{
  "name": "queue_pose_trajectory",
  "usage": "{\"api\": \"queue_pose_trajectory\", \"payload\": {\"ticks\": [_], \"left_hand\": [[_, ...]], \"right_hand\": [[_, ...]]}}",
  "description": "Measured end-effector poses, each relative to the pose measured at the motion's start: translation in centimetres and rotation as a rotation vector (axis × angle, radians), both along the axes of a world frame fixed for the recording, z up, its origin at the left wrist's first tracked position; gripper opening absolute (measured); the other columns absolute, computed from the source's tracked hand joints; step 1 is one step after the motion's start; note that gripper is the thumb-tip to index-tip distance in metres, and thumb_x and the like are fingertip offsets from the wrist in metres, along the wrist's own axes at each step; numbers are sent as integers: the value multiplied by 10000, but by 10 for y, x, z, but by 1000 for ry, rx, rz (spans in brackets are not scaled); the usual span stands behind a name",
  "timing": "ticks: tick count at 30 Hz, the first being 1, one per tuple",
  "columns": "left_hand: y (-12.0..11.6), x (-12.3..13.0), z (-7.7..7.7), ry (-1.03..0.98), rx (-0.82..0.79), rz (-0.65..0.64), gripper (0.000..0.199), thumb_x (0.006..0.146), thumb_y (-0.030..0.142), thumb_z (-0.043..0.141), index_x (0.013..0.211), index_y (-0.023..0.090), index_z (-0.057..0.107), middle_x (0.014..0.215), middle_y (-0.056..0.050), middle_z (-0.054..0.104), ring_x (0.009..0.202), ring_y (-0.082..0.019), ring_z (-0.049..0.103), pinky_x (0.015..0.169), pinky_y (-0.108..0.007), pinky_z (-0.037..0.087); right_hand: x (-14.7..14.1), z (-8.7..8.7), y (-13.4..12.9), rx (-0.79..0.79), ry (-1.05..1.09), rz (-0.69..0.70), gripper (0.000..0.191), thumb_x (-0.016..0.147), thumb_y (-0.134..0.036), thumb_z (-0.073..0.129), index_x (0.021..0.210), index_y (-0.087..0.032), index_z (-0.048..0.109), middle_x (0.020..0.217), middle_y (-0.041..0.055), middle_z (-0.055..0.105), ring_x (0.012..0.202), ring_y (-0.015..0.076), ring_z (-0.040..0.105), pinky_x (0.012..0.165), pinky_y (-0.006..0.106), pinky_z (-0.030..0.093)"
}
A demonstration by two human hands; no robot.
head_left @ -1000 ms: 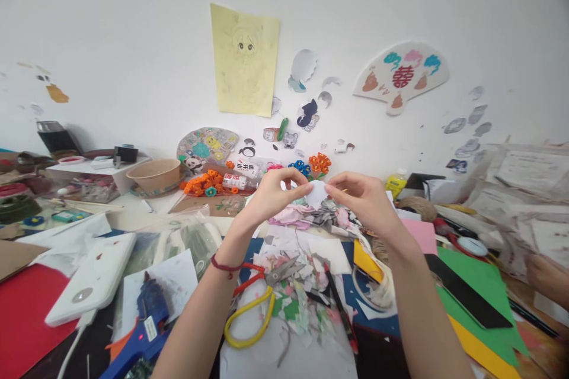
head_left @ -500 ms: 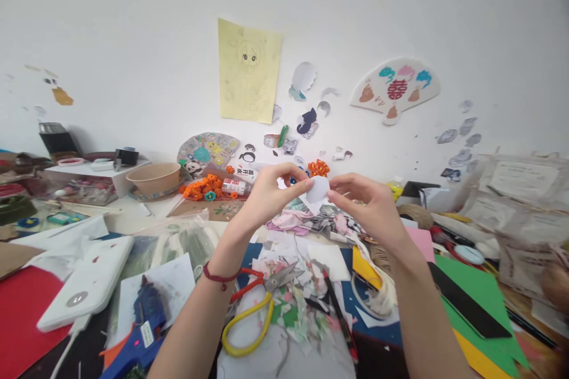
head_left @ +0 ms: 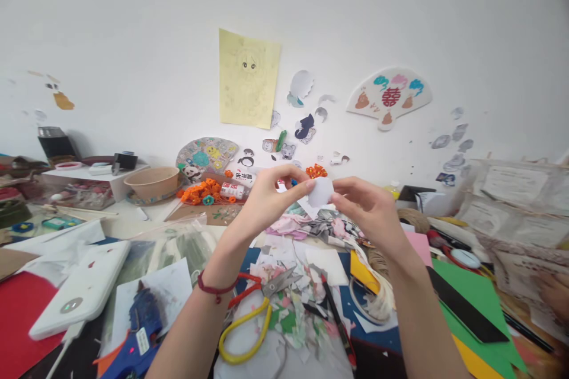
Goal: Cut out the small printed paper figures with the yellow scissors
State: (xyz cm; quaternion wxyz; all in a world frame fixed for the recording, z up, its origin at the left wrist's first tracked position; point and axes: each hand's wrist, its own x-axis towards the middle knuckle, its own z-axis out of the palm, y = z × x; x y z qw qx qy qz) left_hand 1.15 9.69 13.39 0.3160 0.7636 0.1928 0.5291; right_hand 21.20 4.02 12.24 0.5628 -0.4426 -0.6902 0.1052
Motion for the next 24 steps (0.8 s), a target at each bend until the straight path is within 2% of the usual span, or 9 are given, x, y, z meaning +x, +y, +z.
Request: {"api": "queue_pose_trajectory", "payload": {"ticks": [3,5,8,12,16,19,22,24], "left_hand": [[2,0,-2,-33,-101,-134,206,875,372,698,801,180,719,824,-44,700,756,-145,580,666,-276,438],[3,0,-4,-60,-161,-242,205,863,371,715,799,176,713,818,-38,682,762,-142,579,679,-273,444],[5,2,-5,-101,-223,-320,208,840,372,741,787,174,705,801,-29,663,751,-137,573,688,-272,457],[7,4,-6,-95,-242,-342,248,821,408,753,774,171,699,792,-33,660,748,-145,585,684,-279,481],[8,4,-8,-70,-222,-336,250,828,413,744,776,173,695,787,-29,659,739,-142,589,677,-277,482],[7,6,-9,-65,-182,-295,233,854,395,720,788,174,689,797,-27,658,745,-140,582,685,-278,466],[6,8,-9,-67,-119,-197,218,870,375,708,787,175,686,809,-28,656,753,-139,553,683,-278,429],[5,9,-8,-61,-61,-108,205,878,365,703,792,179,689,808,-26,660,742,-139,532,679,-282,410]], "right_hand": [[4,0,1,-7,19,163,339,829,-373,769,1146,-265,718,1198,68,722,941,191,693,787,317,591],[6,0,2,-12,-16,231,434,811,-372,793,1227,-296,692,1310,63,679,1067,206,668,865,331,580],[6,1,2,-8,-80,287,487,792,-389,813,1253,-307,681,1336,62,659,1224,240,606,969,366,544],[5,2,1,-5,-87,341,433,813,-429,786,1216,-296,699,1297,77,667,1216,258,607,970,402,550],[4,2,-1,-1,-66,315,408,810,-397,792,1191,-282,706,1257,78,687,1177,252,628,933,389,563],[1,3,-4,19,-72,205,352,800,-356,798,1129,-258,720,1175,67,721,1067,232,671,890,366,572],[-2,3,-5,66,-121,55,223,817,-311,773,1022,-229,737,1034,49,746,905,195,681,811,334,571],[-4,2,-5,112,-158,-11,131,853,-291,732,958,-214,741,970,50,743,861,189,674,765,330,563]]}}
